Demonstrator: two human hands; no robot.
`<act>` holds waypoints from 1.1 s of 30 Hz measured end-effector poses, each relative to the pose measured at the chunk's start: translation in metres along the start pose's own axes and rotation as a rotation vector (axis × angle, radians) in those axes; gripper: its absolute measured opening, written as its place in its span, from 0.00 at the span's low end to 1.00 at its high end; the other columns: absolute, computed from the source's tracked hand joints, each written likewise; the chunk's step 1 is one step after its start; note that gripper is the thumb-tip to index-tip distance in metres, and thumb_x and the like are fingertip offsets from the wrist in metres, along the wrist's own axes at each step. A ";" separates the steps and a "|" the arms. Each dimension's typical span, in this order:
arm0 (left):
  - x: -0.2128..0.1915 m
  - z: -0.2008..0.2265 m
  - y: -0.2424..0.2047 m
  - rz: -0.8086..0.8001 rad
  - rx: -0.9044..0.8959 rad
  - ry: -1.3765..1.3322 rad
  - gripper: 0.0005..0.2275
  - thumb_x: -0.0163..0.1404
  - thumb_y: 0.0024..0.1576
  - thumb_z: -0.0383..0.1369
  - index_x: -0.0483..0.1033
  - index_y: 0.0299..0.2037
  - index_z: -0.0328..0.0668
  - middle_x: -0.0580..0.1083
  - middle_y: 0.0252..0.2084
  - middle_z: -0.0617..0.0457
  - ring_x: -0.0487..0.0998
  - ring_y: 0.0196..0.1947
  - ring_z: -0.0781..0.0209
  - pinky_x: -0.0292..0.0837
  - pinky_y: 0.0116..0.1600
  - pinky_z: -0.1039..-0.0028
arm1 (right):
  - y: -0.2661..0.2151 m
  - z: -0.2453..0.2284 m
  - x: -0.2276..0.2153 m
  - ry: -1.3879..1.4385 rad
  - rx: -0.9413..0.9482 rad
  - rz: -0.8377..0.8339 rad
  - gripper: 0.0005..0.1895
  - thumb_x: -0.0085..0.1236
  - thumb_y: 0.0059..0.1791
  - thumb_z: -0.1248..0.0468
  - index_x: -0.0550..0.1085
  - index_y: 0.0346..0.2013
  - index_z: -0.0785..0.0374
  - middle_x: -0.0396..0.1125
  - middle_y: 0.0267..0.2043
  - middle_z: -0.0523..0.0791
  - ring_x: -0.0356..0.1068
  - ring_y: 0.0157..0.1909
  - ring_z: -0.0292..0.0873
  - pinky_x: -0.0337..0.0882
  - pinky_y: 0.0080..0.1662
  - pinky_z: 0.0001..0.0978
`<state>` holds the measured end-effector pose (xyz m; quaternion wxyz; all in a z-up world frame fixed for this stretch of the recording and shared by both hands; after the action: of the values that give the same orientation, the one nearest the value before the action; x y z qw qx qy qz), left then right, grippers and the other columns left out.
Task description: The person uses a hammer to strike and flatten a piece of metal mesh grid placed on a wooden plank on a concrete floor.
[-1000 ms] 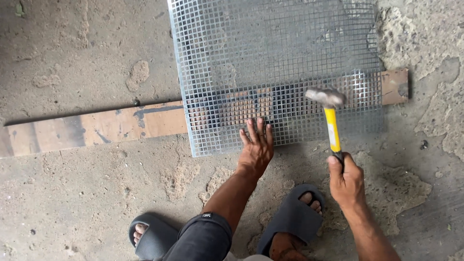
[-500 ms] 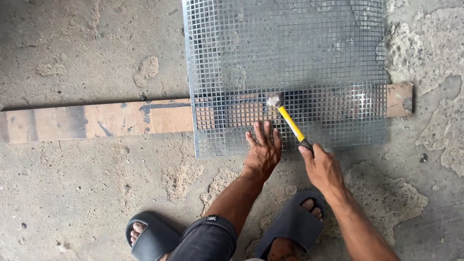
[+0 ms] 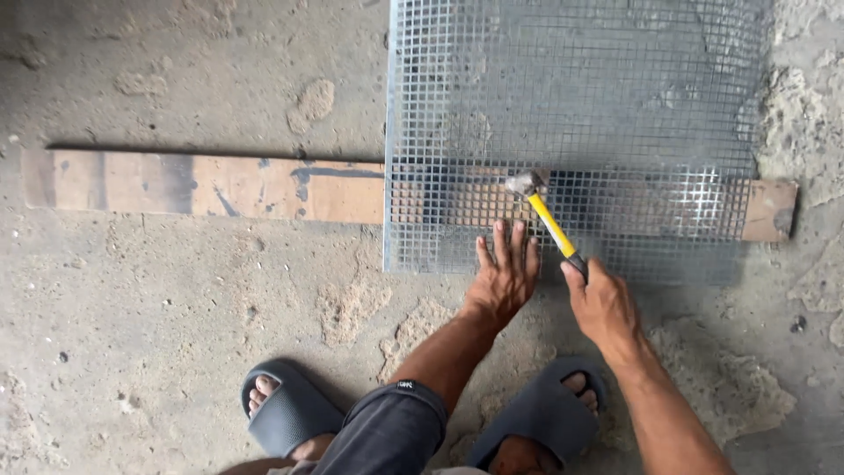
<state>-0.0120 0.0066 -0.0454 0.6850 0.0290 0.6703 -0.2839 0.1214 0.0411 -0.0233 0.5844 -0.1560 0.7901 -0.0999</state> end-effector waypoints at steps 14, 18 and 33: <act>-0.040 0.005 -0.020 0.199 -0.039 -0.100 0.26 0.43 0.56 0.30 0.52 0.65 0.31 0.48 0.67 0.20 0.50 0.65 0.18 0.54 0.60 0.35 | -0.033 0.044 -0.037 0.358 0.233 0.104 0.22 0.42 0.57 0.45 0.69 0.31 0.58 0.69 0.25 0.49 0.71 0.34 0.55 0.69 0.36 0.48; -0.047 0.007 -0.023 0.281 -0.068 -0.155 0.28 0.44 0.55 0.28 0.51 0.66 0.31 0.46 0.68 0.20 0.47 0.66 0.17 0.48 0.62 0.33 | -0.052 0.075 -0.041 0.464 0.287 0.309 0.24 0.41 0.59 0.48 0.64 0.27 0.63 0.67 0.23 0.51 0.69 0.25 0.51 0.67 0.28 0.44; -0.041 0.004 -0.017 0.263 -0.135 -0.099 0.33 0.41 0.53 0.21 0.43 0.71 0.41 0.39 0.72 0.32 0.43 0.69 0.31 0.45 0.66 0.44 | -0.055 0.075 -0.047 1.524 0.768 0.884 0.32 0.45 0.53 0.44 0.66 0.48 0.76 0.60 0.51 0.64 0.65 0.55 0.65 0.76 0.49 0.56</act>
<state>-0.0132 0.0053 -0.0009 0.7488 0.0564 0.6438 -0.1470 0.2127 0.0090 0.0148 -0.0899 0.4650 0.8584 -0.1969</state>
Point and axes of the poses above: each hand's wrist, its own y-axis towards the middle knuckle, its own x-axis out of the palm, z = x × y, the point moved 7 cm from there along y, towards the middle knuckle
